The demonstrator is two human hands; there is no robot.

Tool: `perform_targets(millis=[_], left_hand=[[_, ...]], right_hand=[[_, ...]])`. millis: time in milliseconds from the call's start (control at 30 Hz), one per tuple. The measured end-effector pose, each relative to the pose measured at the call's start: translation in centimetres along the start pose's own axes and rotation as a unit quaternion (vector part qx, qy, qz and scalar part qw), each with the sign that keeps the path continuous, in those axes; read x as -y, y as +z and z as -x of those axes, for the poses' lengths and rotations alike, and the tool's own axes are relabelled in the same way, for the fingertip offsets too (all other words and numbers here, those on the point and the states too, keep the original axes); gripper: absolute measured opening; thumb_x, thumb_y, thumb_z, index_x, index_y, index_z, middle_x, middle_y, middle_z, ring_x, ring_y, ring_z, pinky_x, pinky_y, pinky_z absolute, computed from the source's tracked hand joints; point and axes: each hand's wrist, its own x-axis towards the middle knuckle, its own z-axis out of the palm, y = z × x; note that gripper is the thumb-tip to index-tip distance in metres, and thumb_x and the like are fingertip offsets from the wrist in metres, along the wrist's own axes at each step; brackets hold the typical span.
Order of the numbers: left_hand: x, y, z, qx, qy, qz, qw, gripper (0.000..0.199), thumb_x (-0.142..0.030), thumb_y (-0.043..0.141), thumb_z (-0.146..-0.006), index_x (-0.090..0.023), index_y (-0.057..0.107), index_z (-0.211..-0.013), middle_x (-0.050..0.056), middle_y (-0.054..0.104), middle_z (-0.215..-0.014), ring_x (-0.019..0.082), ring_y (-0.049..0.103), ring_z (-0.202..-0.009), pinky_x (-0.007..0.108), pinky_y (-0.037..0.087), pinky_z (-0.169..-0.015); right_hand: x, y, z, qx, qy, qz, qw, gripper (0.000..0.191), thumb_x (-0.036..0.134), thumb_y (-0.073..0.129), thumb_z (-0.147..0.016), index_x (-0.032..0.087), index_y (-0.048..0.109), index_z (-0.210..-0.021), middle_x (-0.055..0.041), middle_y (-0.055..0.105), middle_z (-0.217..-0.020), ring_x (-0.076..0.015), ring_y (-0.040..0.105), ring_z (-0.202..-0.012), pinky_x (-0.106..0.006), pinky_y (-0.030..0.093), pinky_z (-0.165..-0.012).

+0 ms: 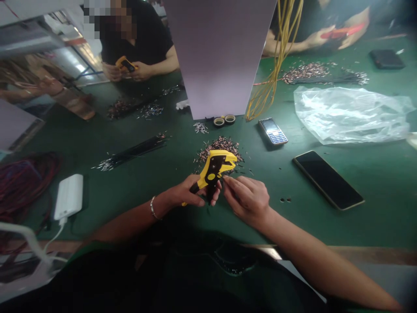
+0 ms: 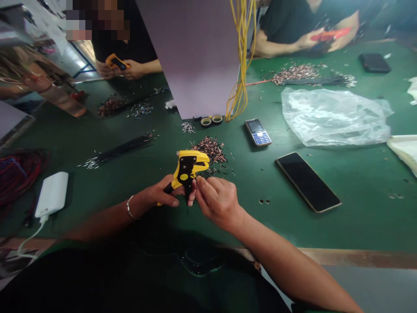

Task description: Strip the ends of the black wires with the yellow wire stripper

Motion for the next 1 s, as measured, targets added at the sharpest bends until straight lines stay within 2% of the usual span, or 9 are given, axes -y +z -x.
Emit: perform_targets(millis=[300, 600, 1000], left_hand=[[0.0, -0.1, 0.1, 0.009, 0.002, -0.015, 1.0, 0.04, -0.027, 0.077, -0.072, -0.017, 0.063, -0.109, 0.008, 0.063, -0.093, 0.021, 0.062, -0.085, 0.038, 0.05, -0.082], [-0.6, 0.4, 0.0, -0.019, 0.019, -0.076, 0.997, 0.03, -0.032, 0.073, -0.075, -0.015, 0.063, -0.099, 0.008, 0.063, -0.086, 0.02, 0.061, -0.079, 0.037, 0.052, -0.079], [-0.8, 1.0, 0.2, -0.06, 0.032, -0.178, 0.982, 0.018, -0.028, 0.068, -0.083, -0.014, 0.062, -0.092, 0.005, 0.064, -0.079, 0.016, 0.062, -0.072, 0.031, 0.053, -0.072]], right_hand=[[0.2, 0.1, -0.1, 0.001, 0.002, -0.004, 1.0, 0.014, 0.009, 0.054, -0.093, 0.013, 0.067, -0.09, -0.0031, 0.064, -0.06, -0.0131, 0.054, -0.048, -0.027, 0.044, -0.046], [0.3, 0.3, 0.0, 0.0, 0.014, -0.015, 1.0, 0.014, 0.009, 0.056, -0.092, 0.013, 0.068, -0.088, -0.0042, 0.066, -0.061, -0.0137, 0.057, -0.049, -0.028, 0.047, -0.048], [0.2, 0.4, 0.0, 0.002, 0.037, -0.019, 0.999, 0.018, 0.011, 0.053, -0.094, 0.014, 0.069, -0.084, -0.0041, 0.067, -0.06, -0.0136, 0.059, -0.05, -0.026, 0.049, -0.049]])
